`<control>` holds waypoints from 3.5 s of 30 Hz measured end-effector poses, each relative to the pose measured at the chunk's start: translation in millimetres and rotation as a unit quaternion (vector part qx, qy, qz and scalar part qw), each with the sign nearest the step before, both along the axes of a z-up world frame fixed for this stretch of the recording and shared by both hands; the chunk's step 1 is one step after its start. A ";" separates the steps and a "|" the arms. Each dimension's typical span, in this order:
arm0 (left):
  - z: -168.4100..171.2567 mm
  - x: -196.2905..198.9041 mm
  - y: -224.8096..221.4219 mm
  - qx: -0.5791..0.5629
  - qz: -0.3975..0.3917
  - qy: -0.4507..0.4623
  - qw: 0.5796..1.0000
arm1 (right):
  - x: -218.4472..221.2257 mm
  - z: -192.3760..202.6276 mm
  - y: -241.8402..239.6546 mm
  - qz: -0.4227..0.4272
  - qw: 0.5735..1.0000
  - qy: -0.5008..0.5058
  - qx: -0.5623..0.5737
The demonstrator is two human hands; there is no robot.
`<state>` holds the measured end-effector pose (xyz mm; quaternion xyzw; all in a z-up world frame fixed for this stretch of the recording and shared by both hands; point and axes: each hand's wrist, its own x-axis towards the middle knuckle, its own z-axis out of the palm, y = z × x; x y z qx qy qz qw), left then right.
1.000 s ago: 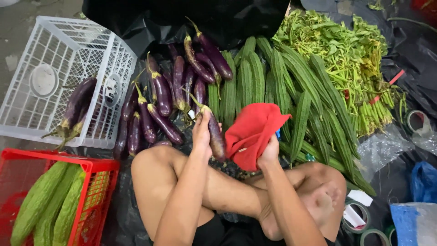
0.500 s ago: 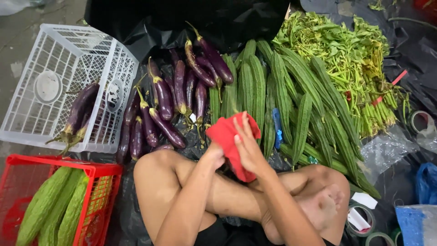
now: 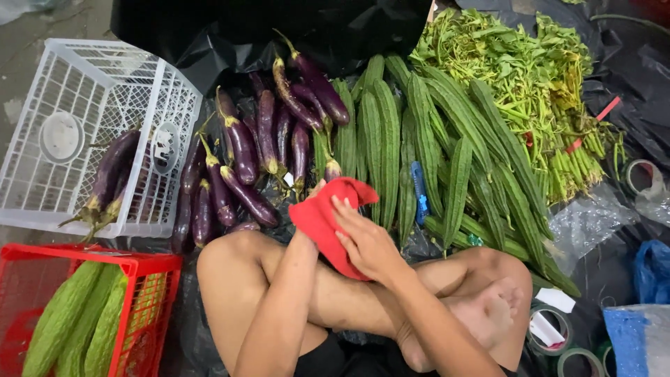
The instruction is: A person is cleaning eggplants by wiping them with a red cloth and then placing them into a white plastic crate.
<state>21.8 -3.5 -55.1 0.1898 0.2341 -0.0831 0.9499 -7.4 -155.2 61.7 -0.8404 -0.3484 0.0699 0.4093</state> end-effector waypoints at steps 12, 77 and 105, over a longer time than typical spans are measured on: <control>-1.8 -1.0 20.3 0.096 -0.011 0.043 0.994 | 24.8 -57.8 -21.4 -0.439 0.730 0.284 0.441; 36.3 -13.3 -1.0 0.203 -0.020 0.064 0.977 | 20.0 -12.4 -5.8 -0.146 0.947 0.157 0.239; 56.6 -20.4 -9.0 0.334 -0.115 0.076 0.932 | 45.5 -59.7 -28.7 -0.402 0.902 0.081 0.137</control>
